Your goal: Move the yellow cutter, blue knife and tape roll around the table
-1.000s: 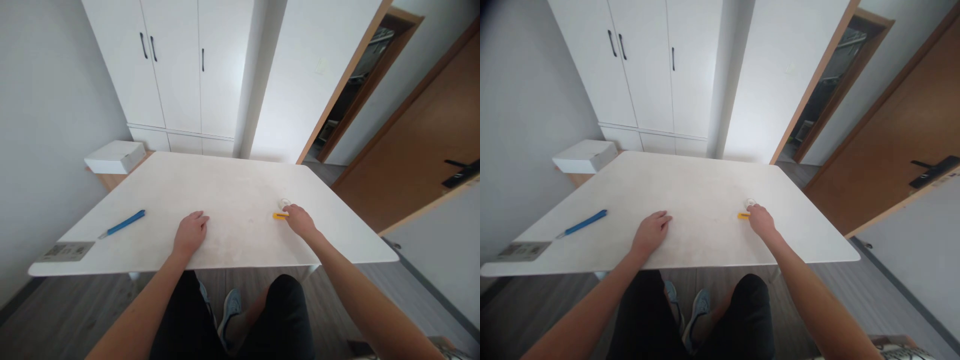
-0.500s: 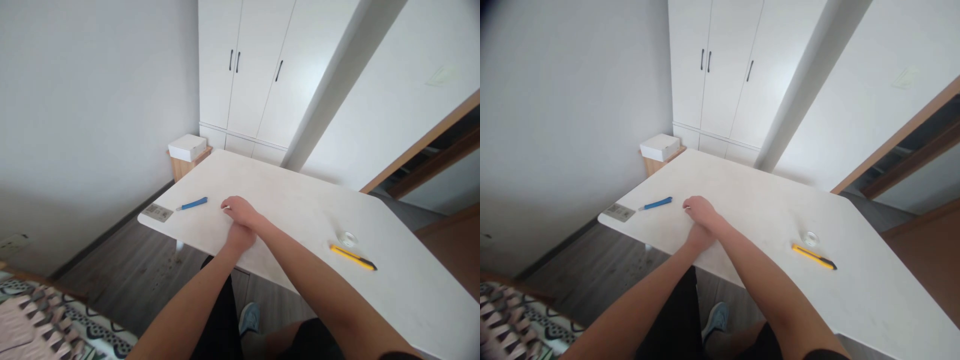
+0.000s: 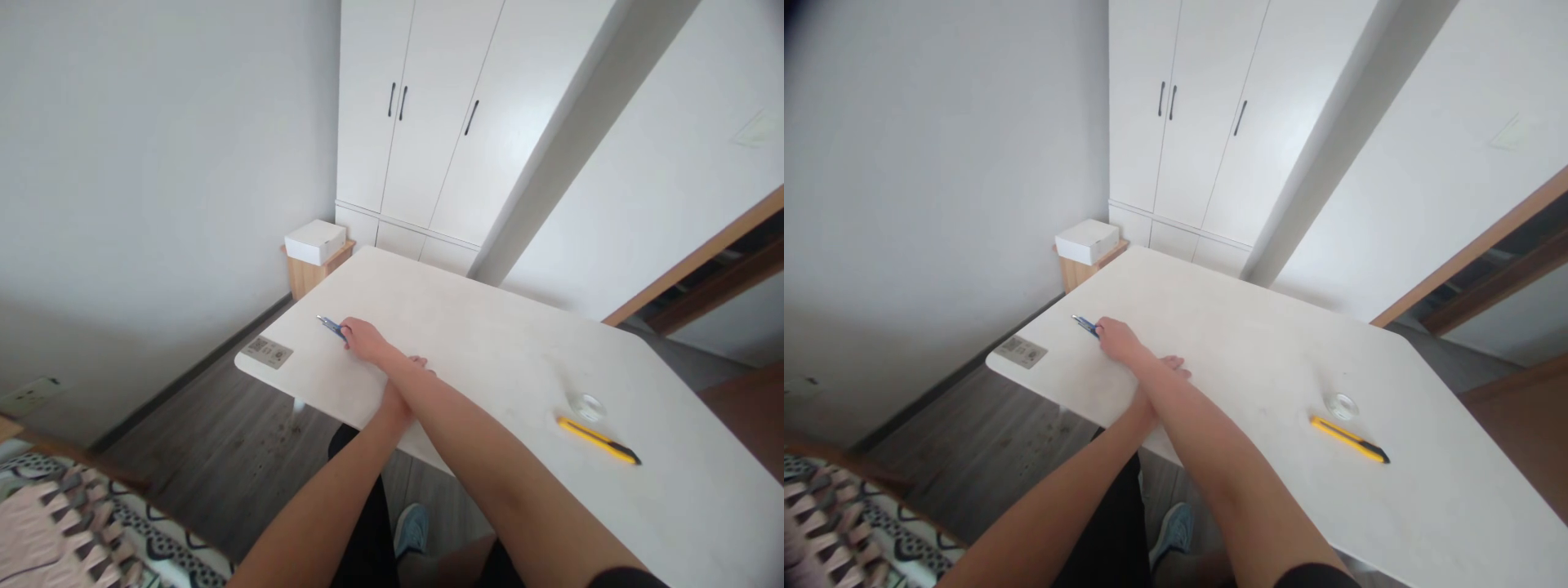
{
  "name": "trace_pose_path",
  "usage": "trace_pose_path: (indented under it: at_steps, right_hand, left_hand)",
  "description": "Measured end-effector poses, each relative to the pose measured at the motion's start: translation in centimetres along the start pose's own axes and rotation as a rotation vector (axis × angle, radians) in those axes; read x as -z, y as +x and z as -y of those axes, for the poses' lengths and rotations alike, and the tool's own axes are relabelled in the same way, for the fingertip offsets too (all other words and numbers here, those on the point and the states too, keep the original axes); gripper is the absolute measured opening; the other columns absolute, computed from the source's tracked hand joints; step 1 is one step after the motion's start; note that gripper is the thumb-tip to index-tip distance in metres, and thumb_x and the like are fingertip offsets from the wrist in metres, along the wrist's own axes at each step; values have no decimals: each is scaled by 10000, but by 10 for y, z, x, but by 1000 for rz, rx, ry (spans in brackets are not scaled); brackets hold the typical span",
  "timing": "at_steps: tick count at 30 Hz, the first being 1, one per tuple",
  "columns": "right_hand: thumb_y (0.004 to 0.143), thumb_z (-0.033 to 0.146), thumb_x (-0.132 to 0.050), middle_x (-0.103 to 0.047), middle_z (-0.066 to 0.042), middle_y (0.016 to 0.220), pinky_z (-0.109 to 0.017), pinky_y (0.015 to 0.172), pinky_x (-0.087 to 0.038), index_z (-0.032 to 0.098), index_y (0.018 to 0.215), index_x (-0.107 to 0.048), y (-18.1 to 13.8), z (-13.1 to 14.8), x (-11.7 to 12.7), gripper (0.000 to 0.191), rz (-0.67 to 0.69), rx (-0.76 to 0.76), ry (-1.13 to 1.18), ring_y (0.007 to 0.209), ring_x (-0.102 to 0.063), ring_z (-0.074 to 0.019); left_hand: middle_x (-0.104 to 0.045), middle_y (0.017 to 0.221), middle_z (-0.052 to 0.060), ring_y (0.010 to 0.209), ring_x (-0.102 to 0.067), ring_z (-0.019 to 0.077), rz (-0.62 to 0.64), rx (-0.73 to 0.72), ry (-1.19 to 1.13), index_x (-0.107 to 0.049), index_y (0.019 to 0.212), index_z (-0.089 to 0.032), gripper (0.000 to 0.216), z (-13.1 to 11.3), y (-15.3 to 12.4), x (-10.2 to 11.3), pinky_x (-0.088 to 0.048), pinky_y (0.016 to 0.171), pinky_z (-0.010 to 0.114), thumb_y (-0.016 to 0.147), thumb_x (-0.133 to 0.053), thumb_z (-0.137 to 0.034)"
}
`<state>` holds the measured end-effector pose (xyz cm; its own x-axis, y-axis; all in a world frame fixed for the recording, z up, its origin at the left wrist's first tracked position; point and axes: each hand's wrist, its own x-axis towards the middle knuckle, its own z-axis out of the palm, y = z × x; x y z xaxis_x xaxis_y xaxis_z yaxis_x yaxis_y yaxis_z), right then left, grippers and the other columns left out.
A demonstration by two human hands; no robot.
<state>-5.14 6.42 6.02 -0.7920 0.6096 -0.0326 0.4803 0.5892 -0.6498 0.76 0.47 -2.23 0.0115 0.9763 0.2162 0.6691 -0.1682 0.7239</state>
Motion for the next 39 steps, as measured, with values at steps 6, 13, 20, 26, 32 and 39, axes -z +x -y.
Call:
trace_pose_path:
  at_steps: [6,13,20,26,32,39]
  right_hand:
    - [944,333,-505,-581,6,772,-194,417,-302,203,940,-573,-85,-42,57,147,-201,-307,860,527,-480,-81]
    - [817,326,-654,-561,27,762,-232,513,-372,208,985,-578,-253,-105,132,219,-399,-399,587,591,-487,-106]
    - [826,214,-601,-664,-66,964,-357,869,-450,196,931,-699,-427,-184,160,145,-456,-526,-268,921,-597,-209]
    - [865,245,-603,-661,-67,1095,-365,910,-432,245,1044,-718,-454,-217,150,213,-484,-602,-427,1049,-576,-229]
    - [866,200,-608,-625,-97,1185,-423,928,-411,264,1160,-696,-432,-205,143,314,-498,-676,-520,1130,-522,-280]
    - [941,284,-586,-646,-101,1152,-382,978,-433,206,1171,-664,-351,-153,114,255,-433,-216,-376,1096,-592,-226]
  left_hand:
    - [-698,1135,210,1205,-579,346,-29,-92,243,-709,1089,-94,341,-19,3,10,-394,1076,569,870,-453,-145]
    - [-682,1263,121,1190,-617,254,-70,-234,493,-749,1104,-193,381,-19,2,18,-460,1069,409,900,-428,-196]
    - [-704,1220,125,1153,-643,267,-101,-268,506,-759,1083,-170,420,-16,3,17,-483,1050,420,904,-387,-250]
    - [-701,1232,116,1154,-645,262,-91,-279,516,-755,1089,-172,432,-12,4,17,-484,1053,412,907,-379,-282]
    - [-696,1244,106,1156,-646,250,-89,-272,514,-753,1099,-183,437,-9,4,17,-480,1062,395,909,-376,-294]
    - [-697,1243,99,1156,-646,247,-100,-265,512,-752,1096,-196,424,-12,3,19,-479,1069,397,910,-386,-304]
